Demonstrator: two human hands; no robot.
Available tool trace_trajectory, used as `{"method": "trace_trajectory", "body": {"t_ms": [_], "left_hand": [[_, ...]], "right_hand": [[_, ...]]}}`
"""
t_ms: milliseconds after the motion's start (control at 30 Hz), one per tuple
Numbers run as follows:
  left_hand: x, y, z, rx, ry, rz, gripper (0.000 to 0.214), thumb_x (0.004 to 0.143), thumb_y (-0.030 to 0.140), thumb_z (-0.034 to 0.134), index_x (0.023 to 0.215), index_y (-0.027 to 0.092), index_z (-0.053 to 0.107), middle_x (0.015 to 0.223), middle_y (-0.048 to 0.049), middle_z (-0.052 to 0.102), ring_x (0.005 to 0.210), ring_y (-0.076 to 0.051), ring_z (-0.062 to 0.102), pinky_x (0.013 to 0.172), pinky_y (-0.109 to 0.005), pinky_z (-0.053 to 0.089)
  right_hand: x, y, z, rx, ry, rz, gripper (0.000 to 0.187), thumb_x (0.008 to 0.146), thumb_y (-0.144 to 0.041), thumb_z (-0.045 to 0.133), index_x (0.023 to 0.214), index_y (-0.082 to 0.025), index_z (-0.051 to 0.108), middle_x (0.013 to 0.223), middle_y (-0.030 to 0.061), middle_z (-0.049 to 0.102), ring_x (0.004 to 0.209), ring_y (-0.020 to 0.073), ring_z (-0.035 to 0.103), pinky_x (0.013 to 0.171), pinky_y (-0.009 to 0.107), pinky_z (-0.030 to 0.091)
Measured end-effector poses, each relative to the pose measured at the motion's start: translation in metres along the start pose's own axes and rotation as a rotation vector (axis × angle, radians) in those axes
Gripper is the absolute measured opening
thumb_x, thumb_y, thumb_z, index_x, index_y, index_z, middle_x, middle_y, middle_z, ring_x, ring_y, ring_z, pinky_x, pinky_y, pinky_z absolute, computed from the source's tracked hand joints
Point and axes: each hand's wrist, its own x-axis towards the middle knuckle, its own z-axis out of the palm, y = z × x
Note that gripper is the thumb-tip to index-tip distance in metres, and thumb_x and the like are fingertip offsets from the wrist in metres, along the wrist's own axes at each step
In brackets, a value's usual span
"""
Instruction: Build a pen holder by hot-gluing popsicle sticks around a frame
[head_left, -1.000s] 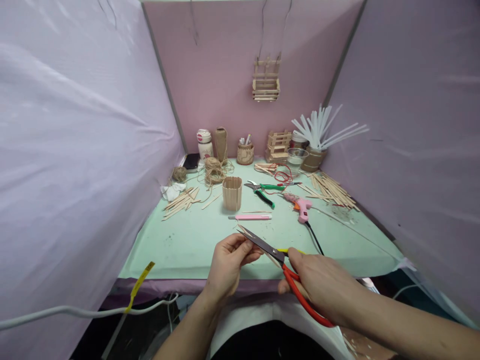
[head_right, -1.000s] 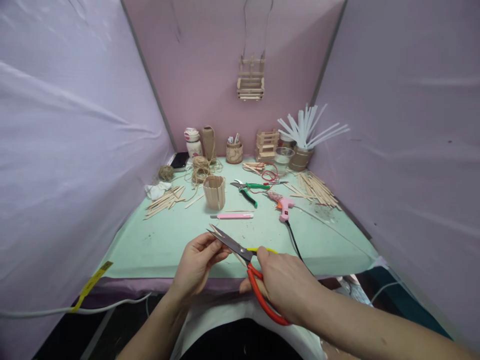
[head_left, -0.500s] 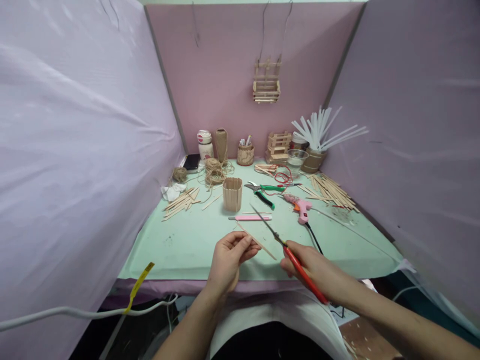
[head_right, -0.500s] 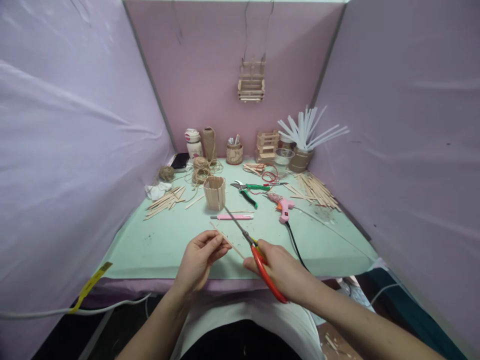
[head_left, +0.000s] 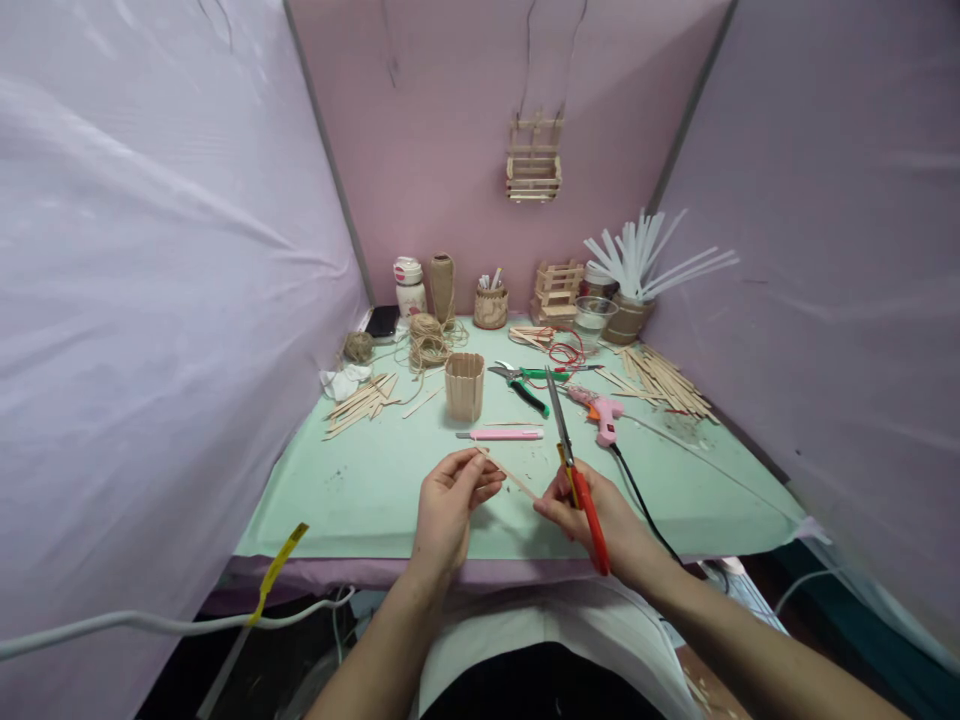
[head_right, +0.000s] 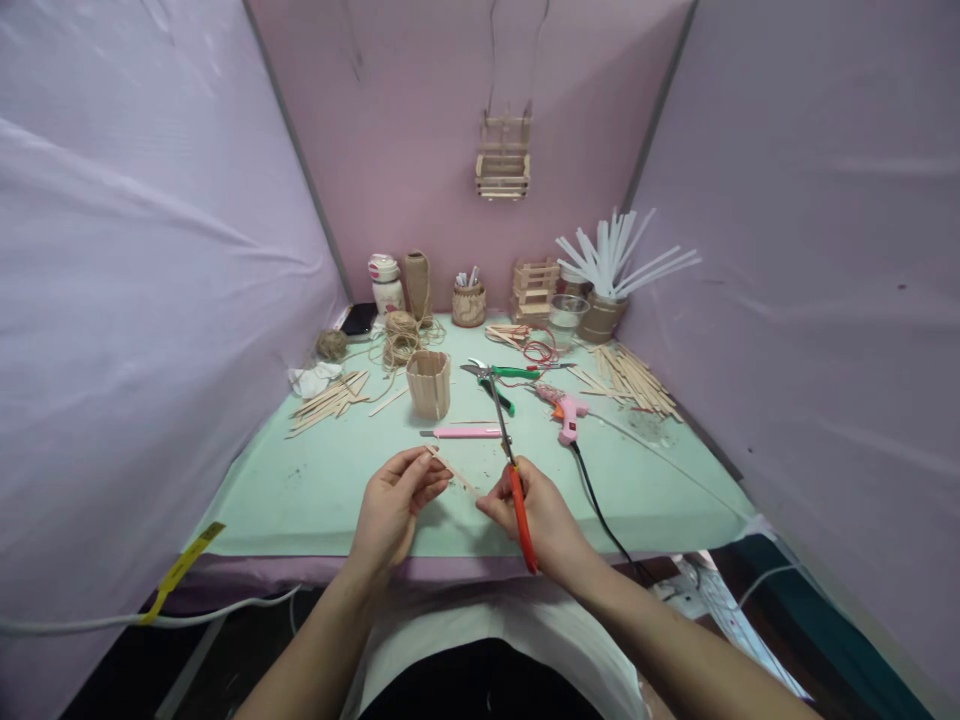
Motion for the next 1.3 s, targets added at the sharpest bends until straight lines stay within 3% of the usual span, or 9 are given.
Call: {"method": "trace_trajectory", "body": {"t_ms": [300, 467, 600, 1100, 1300], "left_hand": [[0.002, 0.001, -0.002, -0.001, 0.009, 0.013, 0.029, 0.064, 0.034, 0.079, 0.077, 0.011, 0.066, 0.071, -0.0047, 0.07, 0.065, -0.011, 0.066, 0.065, -0.021, 0.056], [-0.001, 0.003, -0.004, 0.032, -0.005, 0.017, 0.028, 0.066, 0.035, 0.078, 0.077, 0.011, 0.066, 0.07, -0.0044, 0.069, 0.064, -0.011, 0.066, 0.065, -0.021, 0.056], [-0.004, 0.003, -0.002, 0.055, -0.035, 0.034, 0.026, 0.069, 0.035, 0.075, 0.077, 0.012, 0.065, 0.07, -0.003, 0.068, 0.064, -0.01, 0.065, 0.064, -0.021, 0.056], [-0.015, -0.001, 0.001, 0.088, -0.109, -0.004, 0.026, 0.071, 0.037, 0.074, 0.078, 0.013, 0.065, 0.075, -0.002, 0.066, 0.07, -0.011, 0.066, 0.064, -0.019, 0.056], [-0.016, 0.001, 0.003, 0.073, -0.115, -0.032, 0.026, 0.07, 0.035, 0.075, 0.078, 0.013, 0.066, 0.075, -0.0027, 0.067, 0.069, -0.011, 0.066, 0.063, -0.019, 0.055]], "right_hand": [[-0.001, 0.015, -0.002, -0.164, -0.004, -0.099, 0.027, 0.075, -0.042, 0.06, 0.072, -0.023, 0.04, 0.066, -0.0027, 0.053, 0.059, 0.0136, 0.048, 0.056, 0.026, 0.039], [-0.009, 0.009, -0.017, -0.497, -0.094, -0.112, 0.034, 0.08, -0.05, 0.057, 0.079, -0.024, 0.035, 0.067, -0.0041, 0.052, 0.059, 0.0146, 0.047, 0.055, 0.026, 0.033], [-0.016, 0.008, -0.021, -0.684, -0.135, -0.093, 0.037, 0.079, -0.054, 0.058, 0.083, -0.023, 0.038, 0.079, 0.0008, 0.058, 0.064, 0.0162, 0.052, 0.056, 0.026, 0.031], [-0.025, -0.005, -0.013, -0.851, -0.241, -0.151, 0.028, 0.09, -0.048, 0.043, 0.085, -0.021, 0.04, 0.084, 0.0076, 0.062, 0.067, 0.0196, 0.055, 0.056, 0.027, 0.027], [-0.026, -0.006, -0.012, -0.922, -0.241, -0.103, 0.03, 0.091, -0.05, 0.042, 0.088, -0.02, 0.041, 0.081, 0.0083, 0.065, 0.068, 0.0236, 0.06, 0.055, 0.028, 0.023]]}}
